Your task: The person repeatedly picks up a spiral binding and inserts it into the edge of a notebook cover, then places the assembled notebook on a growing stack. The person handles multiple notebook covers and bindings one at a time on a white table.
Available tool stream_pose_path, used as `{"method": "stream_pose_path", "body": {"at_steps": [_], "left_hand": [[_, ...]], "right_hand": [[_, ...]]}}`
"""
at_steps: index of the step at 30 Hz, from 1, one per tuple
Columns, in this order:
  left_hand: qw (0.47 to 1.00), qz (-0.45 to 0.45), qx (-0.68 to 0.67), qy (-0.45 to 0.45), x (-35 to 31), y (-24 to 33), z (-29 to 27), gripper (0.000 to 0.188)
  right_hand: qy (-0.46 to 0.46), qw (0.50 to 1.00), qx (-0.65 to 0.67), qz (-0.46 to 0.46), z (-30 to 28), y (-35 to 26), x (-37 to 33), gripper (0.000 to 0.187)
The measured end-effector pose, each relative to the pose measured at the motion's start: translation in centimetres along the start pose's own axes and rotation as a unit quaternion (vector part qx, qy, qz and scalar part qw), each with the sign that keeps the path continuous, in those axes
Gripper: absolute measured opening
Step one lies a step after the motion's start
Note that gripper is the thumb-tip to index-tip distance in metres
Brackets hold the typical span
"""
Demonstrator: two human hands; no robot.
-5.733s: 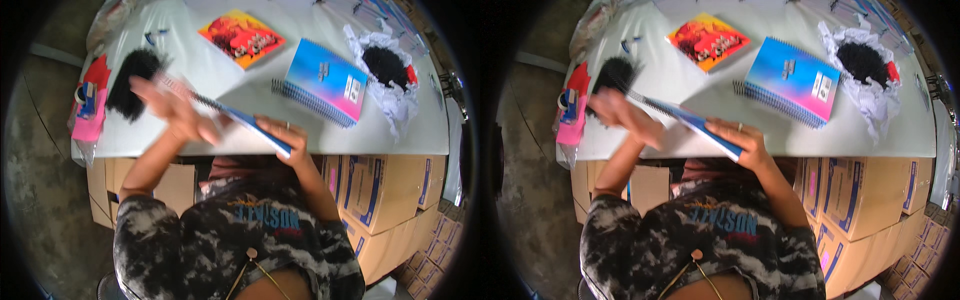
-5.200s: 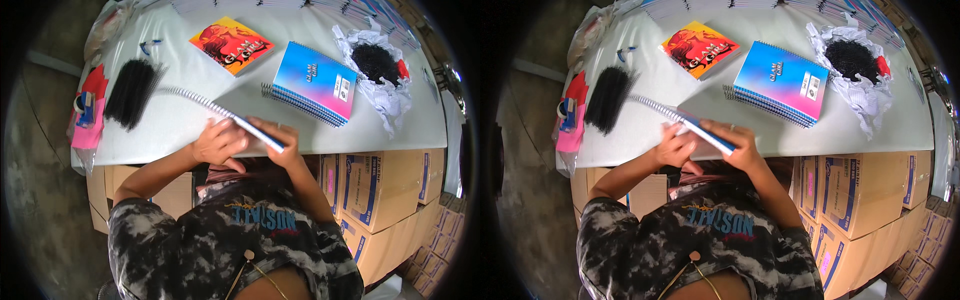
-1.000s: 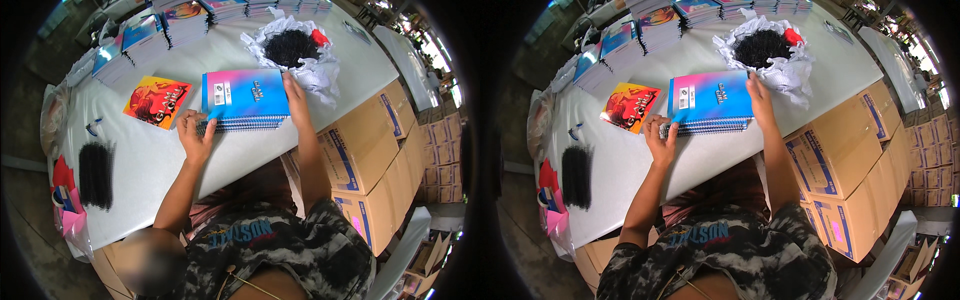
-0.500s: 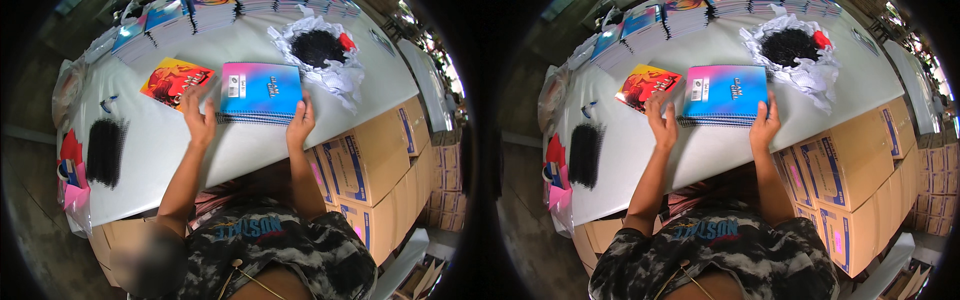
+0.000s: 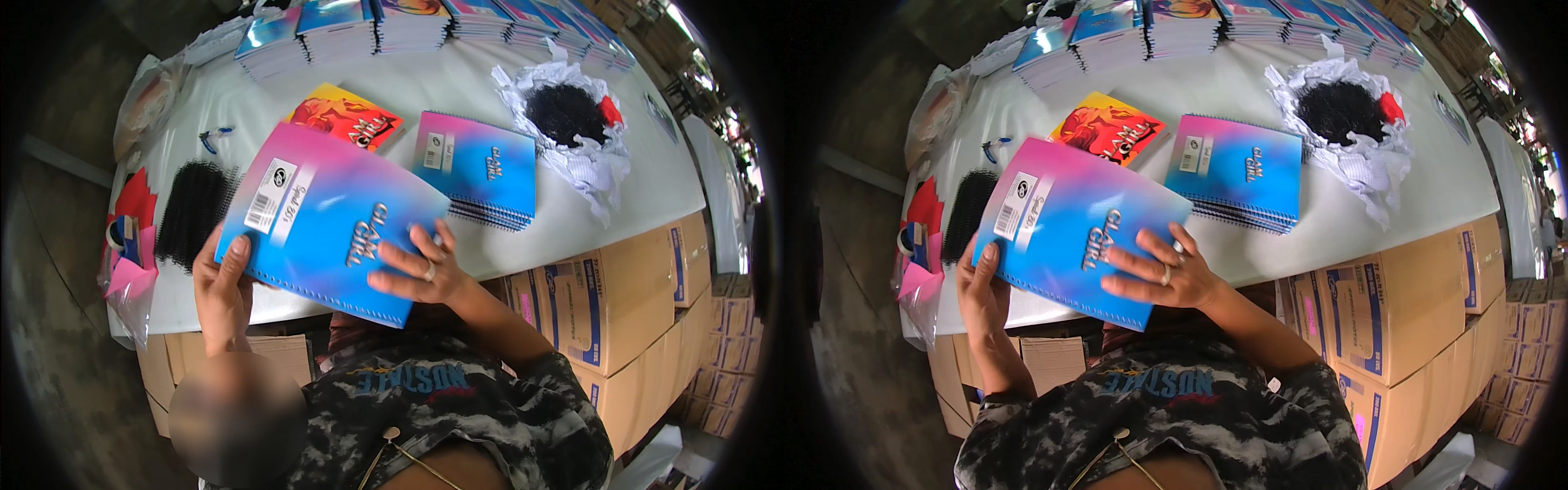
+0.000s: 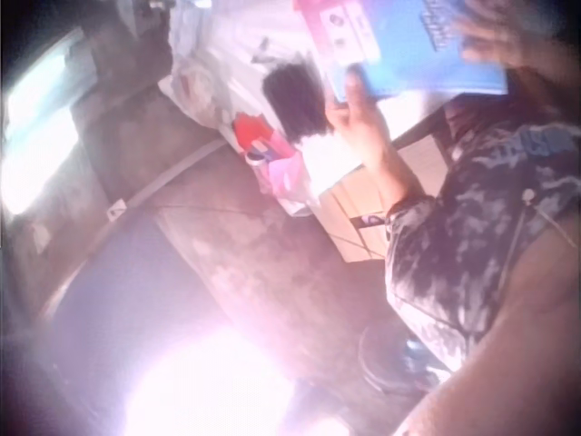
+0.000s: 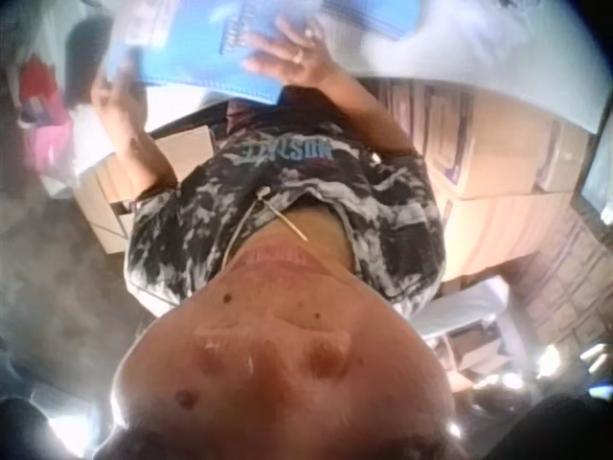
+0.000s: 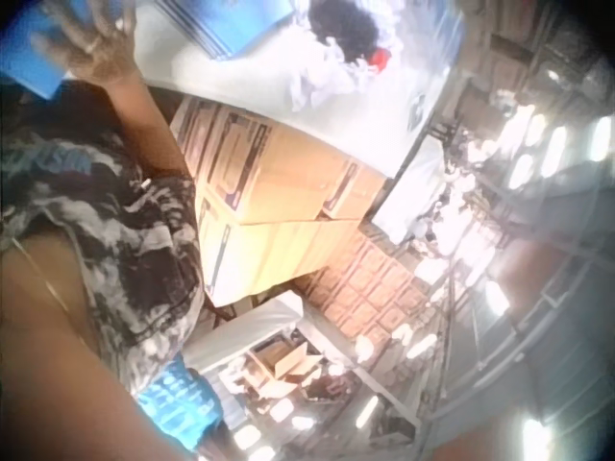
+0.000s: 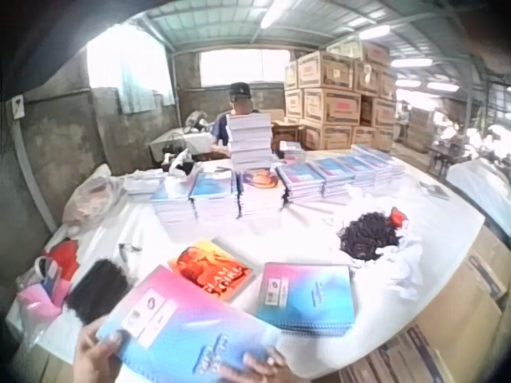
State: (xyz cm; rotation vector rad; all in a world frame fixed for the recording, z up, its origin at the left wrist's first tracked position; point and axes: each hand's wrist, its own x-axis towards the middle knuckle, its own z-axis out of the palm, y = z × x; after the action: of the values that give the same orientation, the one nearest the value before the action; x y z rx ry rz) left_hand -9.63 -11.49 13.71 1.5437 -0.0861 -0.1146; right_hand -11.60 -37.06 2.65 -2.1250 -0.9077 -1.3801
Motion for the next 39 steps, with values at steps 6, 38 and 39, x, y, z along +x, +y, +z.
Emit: {"method": "stream_pose_path", "body": {"at_steps": [6, 38, 39], "left_hand": [[0.978, 0.197, 0.01, -0.067, 1.3, -2.9, -0.4, 0.083], [0.711, 0.088, 0.673, 0.182, 10.9, -14.7, -8.6, 0.029], [0.725, 0.058, 0.669, 0.153, 10.9, -14.5, -8.7, 0.029]], "right_hand": [[-0.029, 0.913, 0.292, 0.282, -1.3, 1.3, 4.4, 0.02], [-0.068, 0.801, 0.443, 0.396, 0.1, 3.9, -0.9, 0.027], [-0.068, 0.799, 0.445, 0.398, 0.1, 3.9, -0.9, 0.027]]}}
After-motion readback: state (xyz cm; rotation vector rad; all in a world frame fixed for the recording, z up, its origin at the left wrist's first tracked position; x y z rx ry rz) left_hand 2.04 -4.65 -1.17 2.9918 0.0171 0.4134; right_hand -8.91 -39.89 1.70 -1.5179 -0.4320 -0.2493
